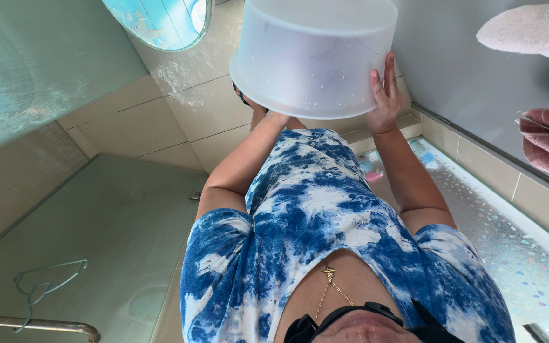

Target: The person washes bras in a basin using a handheld bidet sprayer, then pours out the water.

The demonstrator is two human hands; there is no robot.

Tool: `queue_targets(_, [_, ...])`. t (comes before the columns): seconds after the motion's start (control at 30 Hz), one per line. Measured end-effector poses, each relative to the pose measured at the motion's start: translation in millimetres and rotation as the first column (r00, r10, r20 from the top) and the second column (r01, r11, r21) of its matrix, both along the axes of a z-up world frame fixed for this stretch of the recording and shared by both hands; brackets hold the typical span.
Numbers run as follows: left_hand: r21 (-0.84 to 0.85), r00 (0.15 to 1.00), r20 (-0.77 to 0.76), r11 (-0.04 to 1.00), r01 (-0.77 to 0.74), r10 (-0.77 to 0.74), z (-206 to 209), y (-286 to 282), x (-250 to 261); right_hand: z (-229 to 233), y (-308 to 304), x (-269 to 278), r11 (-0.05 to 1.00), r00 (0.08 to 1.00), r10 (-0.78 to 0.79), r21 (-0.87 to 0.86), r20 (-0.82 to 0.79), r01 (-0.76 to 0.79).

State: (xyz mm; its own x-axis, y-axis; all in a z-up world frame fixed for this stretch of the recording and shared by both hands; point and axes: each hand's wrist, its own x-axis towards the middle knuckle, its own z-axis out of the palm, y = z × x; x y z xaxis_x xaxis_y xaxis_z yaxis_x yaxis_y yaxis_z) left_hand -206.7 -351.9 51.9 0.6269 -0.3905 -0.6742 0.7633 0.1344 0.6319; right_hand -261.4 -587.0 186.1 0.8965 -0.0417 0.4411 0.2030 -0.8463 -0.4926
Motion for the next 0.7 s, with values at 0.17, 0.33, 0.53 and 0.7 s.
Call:
queue_targets(0.17, [-0.032, 0.999, 0.010, 0.999, -0.034, 0.035, -1.0, -5.3, 7.6, 1.8, 4.5, 8.1, 0.995, 0.993, 0.098, 0.011, 0.071, -0.099])
queue_targets(0.33, [-0.038, 0.997, 0.024, 0.997, -0.074, 0.075, 9.7, 0.2, 22.4, 0.8, 17.5, 19.5, 0.995, 0.994, 0.091, 0.042, 0.057, -0.093])
queue_targets(0.53, [0.048, 0.997, 0.039, 0.996, -0.075, 0.073, 60.1, -3.5, 60.0, 25.5, 51.7, 50.9, 0.940, 0.997, 0.047, 0.339, -0.054, -0.026])
queue_targets(0.7, [0.363, 0.910, 0.413, 0.912, -0.194, 0.029, 116.8, 18.2, 79.1, 32.0, 66.5, 80.0, 0.857, 0.993, 0.017, 0.512, -0.121, 0.048])
